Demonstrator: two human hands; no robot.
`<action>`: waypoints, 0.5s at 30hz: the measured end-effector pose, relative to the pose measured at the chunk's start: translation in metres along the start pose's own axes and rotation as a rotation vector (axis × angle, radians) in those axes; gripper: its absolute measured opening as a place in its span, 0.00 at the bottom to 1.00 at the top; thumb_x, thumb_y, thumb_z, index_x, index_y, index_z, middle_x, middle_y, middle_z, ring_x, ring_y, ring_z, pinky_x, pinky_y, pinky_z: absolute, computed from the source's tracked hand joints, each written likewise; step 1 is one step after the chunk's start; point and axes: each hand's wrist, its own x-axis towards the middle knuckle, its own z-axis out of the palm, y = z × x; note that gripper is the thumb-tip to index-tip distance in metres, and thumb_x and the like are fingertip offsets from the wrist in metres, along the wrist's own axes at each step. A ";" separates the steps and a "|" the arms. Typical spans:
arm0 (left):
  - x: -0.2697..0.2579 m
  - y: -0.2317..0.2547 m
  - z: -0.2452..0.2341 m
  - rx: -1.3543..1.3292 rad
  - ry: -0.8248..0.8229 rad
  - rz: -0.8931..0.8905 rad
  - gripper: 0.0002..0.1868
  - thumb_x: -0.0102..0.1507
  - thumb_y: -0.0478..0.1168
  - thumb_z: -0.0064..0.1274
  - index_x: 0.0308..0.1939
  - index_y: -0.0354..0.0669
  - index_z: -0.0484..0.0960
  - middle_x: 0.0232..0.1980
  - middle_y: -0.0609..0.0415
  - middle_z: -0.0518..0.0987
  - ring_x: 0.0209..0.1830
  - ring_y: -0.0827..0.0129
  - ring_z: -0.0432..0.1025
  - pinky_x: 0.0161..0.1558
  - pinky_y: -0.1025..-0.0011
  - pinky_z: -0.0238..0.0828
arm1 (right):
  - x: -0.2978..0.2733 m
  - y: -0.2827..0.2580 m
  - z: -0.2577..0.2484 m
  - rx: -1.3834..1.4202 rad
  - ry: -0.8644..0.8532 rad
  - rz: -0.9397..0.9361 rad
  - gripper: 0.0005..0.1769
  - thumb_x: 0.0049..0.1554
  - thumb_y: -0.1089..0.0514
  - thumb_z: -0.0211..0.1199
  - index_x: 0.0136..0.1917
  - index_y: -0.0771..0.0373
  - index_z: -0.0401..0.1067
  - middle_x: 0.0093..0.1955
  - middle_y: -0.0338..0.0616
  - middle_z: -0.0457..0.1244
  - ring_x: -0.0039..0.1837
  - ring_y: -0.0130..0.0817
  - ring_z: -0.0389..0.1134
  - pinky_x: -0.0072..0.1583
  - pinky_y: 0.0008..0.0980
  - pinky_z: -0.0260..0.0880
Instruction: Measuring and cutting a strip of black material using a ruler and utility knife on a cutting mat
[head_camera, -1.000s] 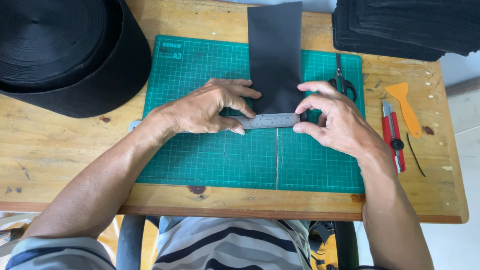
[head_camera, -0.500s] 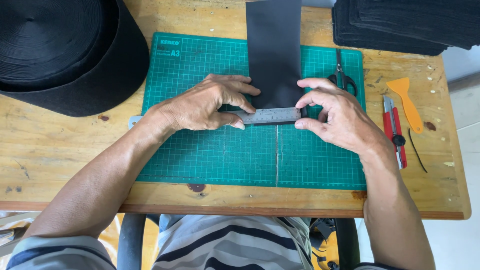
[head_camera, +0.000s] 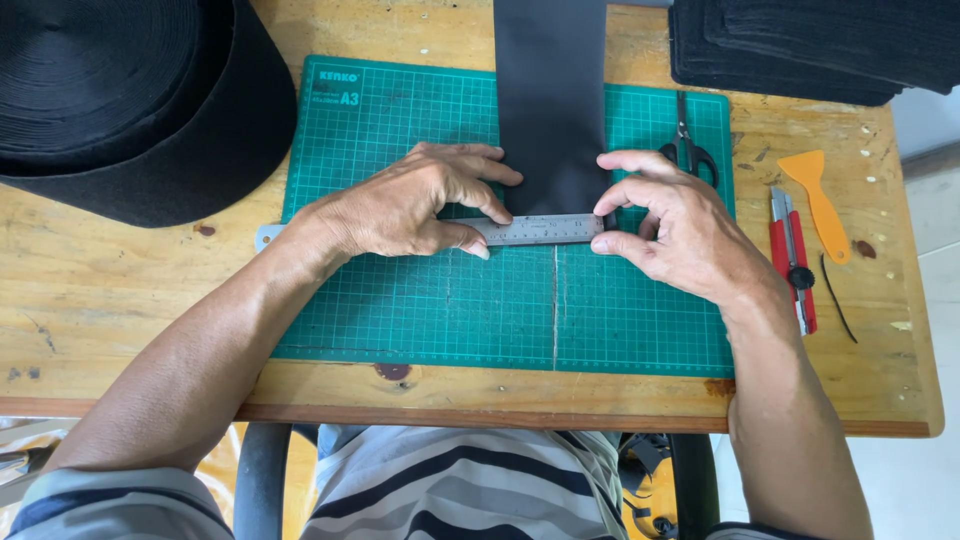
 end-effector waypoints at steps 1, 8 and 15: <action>0.000 0.000 0.000 0.000 0.000 -0.001 0.16 0.56 0.36 0.69 0.49 0.44 0.89 0.65 0.36 0.77 0.76 0.32 0.58 0.72 0.29 0.43 | 0.000 0.001 0.000 0.000 -0.001 0.000 0.14 0.51 0.67 0.72 0.52 0.65 0.78 0.74 0.57 0.59 0.59 0.60 0.68 0.41 0.40 0.77; 0.000 0.001 0.000 -0.019 0.005 -0.006 0.17 0.56 0.35 0.70 0.48 0.44 0.89 0.65 0.35 0.77 0.76 0.31 0.58 0.71 0.28 0.42 | 0.001 0.005 0.002 0.006 0.008 -0.010 0.13 0.51 0.66 0.72 0.51 0.66 0.78 0.74 0.55 0.60 0.59 0.58 0.68 0.40 0.38 0.76; -0.001 0.003 0.000 -0.020 0.003 -0.016 0.17 0.55 0.35 0.70 0.48 0.43 0.89 0.65 0.35 0.77 0.76 0.31 0.57 0.72 0.28 0.41 | 0.000 0.006 0.002 0.010 0.018 -0.024 0.13 0.51 0.66 0.73 0.50 0.66 0.78 0.73 0.55 0.61 0.57 0.55 0.69 0.40 0.38 0.77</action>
